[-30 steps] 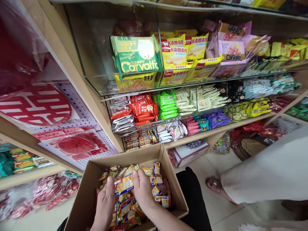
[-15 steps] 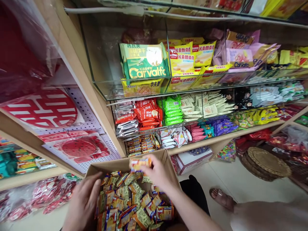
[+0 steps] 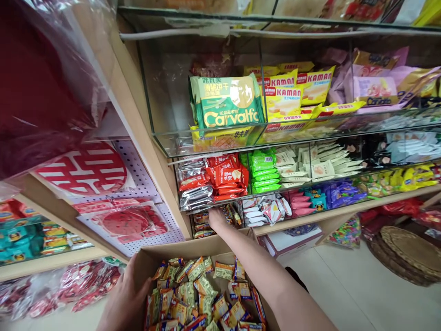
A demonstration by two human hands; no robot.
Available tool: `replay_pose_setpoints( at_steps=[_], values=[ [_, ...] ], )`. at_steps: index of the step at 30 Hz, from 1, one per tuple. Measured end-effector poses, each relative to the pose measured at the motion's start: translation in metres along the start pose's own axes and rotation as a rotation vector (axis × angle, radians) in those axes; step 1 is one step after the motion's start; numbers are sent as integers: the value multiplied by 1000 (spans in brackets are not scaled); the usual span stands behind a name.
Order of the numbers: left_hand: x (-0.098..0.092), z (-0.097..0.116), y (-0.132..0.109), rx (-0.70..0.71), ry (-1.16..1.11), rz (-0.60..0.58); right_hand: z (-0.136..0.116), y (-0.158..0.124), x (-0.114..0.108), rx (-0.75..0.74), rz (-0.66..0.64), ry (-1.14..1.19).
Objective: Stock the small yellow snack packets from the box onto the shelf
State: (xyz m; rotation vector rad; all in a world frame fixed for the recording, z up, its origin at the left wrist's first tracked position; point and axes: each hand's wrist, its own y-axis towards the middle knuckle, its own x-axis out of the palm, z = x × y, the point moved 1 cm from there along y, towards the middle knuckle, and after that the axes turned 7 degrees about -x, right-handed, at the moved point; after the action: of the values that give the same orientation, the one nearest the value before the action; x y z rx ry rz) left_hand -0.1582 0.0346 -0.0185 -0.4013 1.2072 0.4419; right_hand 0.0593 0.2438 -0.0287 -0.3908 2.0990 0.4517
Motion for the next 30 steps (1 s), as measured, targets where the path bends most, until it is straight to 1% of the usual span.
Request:
replay_pose_setpoints(
  at_steps=[4,11,14,18,22,25,30],
  values=[
    [2,1,6,-37,19,-35,2,2,6,-2,-39,-93],
    [2,2,8,-65,54,-64,-1,1,3,8,-82,-173],
    [2,1,7,-66,48,-57,-4,-1,1,14,-78,-191],
    [4,-1,6,-37,26,-36,-5,-4,-1,70,-57,-206],
    [3,-1,5,-45,18,-50,-3,-4,-1,107,-62,-208],
    [1,-1,3,-47,6,-47,-3,-4,-2,81,-88,-206],
    [3,-3,3,-29,11,-22,-11,-1,-3,-26,-145,-219]
  ],
)
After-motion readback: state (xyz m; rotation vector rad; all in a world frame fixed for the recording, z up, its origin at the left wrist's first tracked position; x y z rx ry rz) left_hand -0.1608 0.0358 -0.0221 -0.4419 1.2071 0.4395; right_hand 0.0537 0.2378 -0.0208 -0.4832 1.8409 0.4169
